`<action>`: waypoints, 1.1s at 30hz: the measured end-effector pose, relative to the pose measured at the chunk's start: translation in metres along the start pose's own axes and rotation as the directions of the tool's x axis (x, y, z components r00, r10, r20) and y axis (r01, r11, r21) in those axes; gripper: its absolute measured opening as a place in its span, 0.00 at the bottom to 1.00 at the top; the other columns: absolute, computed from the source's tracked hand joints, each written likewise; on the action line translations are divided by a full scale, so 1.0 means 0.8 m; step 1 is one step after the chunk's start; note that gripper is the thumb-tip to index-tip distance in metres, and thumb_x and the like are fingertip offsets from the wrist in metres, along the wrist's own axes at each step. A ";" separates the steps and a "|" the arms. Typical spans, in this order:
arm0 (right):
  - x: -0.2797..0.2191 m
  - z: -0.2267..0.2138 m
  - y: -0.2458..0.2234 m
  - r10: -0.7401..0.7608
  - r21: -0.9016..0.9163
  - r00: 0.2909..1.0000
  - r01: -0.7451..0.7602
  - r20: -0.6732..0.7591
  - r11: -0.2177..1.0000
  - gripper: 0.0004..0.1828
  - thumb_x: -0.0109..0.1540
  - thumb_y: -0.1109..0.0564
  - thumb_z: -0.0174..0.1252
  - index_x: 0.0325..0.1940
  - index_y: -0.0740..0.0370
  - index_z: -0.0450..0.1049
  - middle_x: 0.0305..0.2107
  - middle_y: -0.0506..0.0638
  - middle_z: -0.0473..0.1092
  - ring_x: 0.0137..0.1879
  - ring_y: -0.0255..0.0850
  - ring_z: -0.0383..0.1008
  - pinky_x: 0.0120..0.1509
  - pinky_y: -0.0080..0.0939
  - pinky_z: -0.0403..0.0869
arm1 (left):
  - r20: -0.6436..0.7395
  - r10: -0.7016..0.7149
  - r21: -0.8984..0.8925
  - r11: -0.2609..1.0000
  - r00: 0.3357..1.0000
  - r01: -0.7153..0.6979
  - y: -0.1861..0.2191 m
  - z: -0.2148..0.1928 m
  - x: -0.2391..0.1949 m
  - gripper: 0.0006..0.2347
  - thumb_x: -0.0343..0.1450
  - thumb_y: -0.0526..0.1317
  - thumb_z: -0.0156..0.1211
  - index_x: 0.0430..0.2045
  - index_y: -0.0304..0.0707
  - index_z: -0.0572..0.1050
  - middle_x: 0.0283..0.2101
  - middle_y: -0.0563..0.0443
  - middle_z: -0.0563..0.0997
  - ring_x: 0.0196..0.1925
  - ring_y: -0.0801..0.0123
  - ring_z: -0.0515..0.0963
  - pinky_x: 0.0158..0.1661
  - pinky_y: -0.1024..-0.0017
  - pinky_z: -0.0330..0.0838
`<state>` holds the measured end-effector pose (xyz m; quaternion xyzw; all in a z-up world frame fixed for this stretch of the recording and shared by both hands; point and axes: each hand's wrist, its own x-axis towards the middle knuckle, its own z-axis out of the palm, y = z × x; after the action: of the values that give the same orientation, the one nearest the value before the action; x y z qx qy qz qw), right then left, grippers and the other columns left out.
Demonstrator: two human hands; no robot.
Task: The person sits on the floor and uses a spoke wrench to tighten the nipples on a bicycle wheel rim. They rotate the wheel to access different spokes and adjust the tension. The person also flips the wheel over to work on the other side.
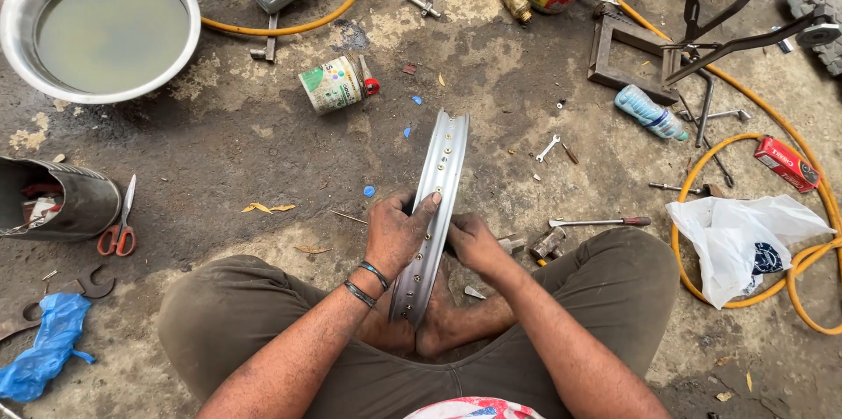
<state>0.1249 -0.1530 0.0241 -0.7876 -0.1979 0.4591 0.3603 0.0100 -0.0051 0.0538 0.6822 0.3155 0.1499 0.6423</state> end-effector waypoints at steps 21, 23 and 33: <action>-0.010 -0.053 -0.042 -0.133 -0.211 0.991 0.137 0.031 0.968 0.14 0.63 0.48 0.61 0.36 0.62 0.83 0.18 0.48 0.75 0.20 0.34 0.67 0.25 0.41 0.70 | -0.012 0.051 -0.056 0.997 0.999 -0.051 -0.002 0.001 -0.011 0.16 0.70 0.50 0.67 0.29 0.33 0.82 0.25 0.49 0.83 0.26 0.75 0.82 0.27 0.73 0.78; -0.023 0.014 0.017 -0.176 0.280 0.978 0.202 -0.116 0.938 0.14 0.67 0.50 0.55 0.34 0.60 0.79 0.15 0.46 0.69 0.16 0.32 0.61 0.19 0.37 0.63 | -0.008 0.089 -0.047 0.995 0.996 -0.090 -0.003 0.000 -0.007 0.17 0.71 0.51 0.67 0.27 0.32 0.82 0.24 0.48 0.82 0.26 0.74 0.81 0.27 0.72 0.77; 0.005 -0.050 -0.019 -0.008 -0.093 0.998 0.013 0.057 0.996 0.13 0.67 0.51 0.55 0.35 0.62 0.76 0.24 0.47 0.73 0.29 0.32 0.71 0.35 0.32 0.71 | 0.032 -0.089 0.089 0.992 0.996 0.086 0.011 0.004 0.005 0.19 0.70 0.53 0.66 0.30 0.30 0.83 0.21 0.44 0.84 0.22 0.71 0.83 0.25 0.72 0.78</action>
<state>0.1622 -0.1556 0.0460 -0.7891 -0.2335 0.4696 0.3198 0.0170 -0.0052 0.0609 0.6978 0.3399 0.0954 0.6232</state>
